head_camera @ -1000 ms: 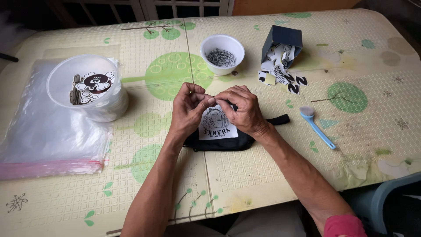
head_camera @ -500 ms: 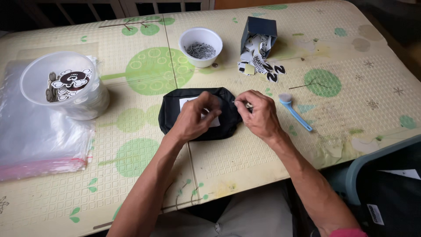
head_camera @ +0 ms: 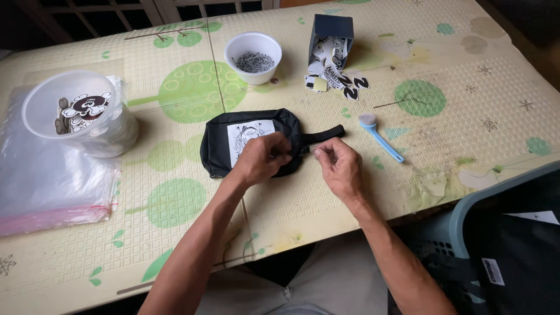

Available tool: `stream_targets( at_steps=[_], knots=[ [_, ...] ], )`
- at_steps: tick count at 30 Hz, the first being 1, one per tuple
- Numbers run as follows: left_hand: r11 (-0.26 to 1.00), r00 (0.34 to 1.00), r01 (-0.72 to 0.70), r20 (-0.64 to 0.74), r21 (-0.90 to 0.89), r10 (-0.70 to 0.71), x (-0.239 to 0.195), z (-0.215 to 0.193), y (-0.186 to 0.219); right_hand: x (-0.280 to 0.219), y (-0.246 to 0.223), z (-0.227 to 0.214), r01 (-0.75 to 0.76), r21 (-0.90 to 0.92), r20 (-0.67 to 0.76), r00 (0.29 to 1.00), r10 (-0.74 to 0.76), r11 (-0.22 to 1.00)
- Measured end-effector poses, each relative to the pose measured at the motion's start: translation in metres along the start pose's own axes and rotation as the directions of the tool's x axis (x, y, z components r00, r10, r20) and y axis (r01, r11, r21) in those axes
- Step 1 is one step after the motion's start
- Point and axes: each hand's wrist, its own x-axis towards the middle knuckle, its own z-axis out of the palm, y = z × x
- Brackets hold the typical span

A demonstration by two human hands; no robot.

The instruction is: The person attaches a small metal pin to a black fabric bag and then places a cartoon character sticker over the pin. They then place the decorated bag into a clear plastic zip-lock bag and seal it.

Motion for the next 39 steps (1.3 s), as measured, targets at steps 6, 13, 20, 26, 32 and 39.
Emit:
stream_targets(
  at_steps=[6,13,20,26,32,39],
  knots=[
    [0.983,1.0,0.019,0.003,-0.185,-0.018,0.007,0.008,-0.028,-0.004,-0.035,0.018,0.242,-0.043,0.06,0.969,-0.239,0.969],
    [0.984,1.0,-0.005,0.012,-0.177,0.007,0.003,0.006,-0.023,-0.006,-0.014,0.031,0.372,-0.145,0.081,0.928,-0.363,0.917],
    [0.992,1.0,-0.006,0.013,-0.126,0.008,-0.008,-0.001,-0.009,-0.009,-0.01,0.035,0.438,-0.181,0.093,0.899,-0.428,0.881],
    [0.996,0.999,0.046,-0.005,-0.08,-0.047,-0.007,0.005,-0.014,-0.01,-0.014,0.035,0.458,-0.205,0.105,0.889,-0.446,0.865],
    [0.995,0.996,0.074,-0.045,-0.069,-0.077,-0.002,0.011,-0.02,-0.01,-0.014,0.036,0.492,-0.243,0.13,0.871,-0.474,0.836],
    [0.996,0.996,0.053,-0.067,-0.077,-0.058,-0.005,0.01,-0.014,-0.011,-0.011,0.041,0.486,-0.295,0.129,0.873,-0.47,0.823]
  ],
)
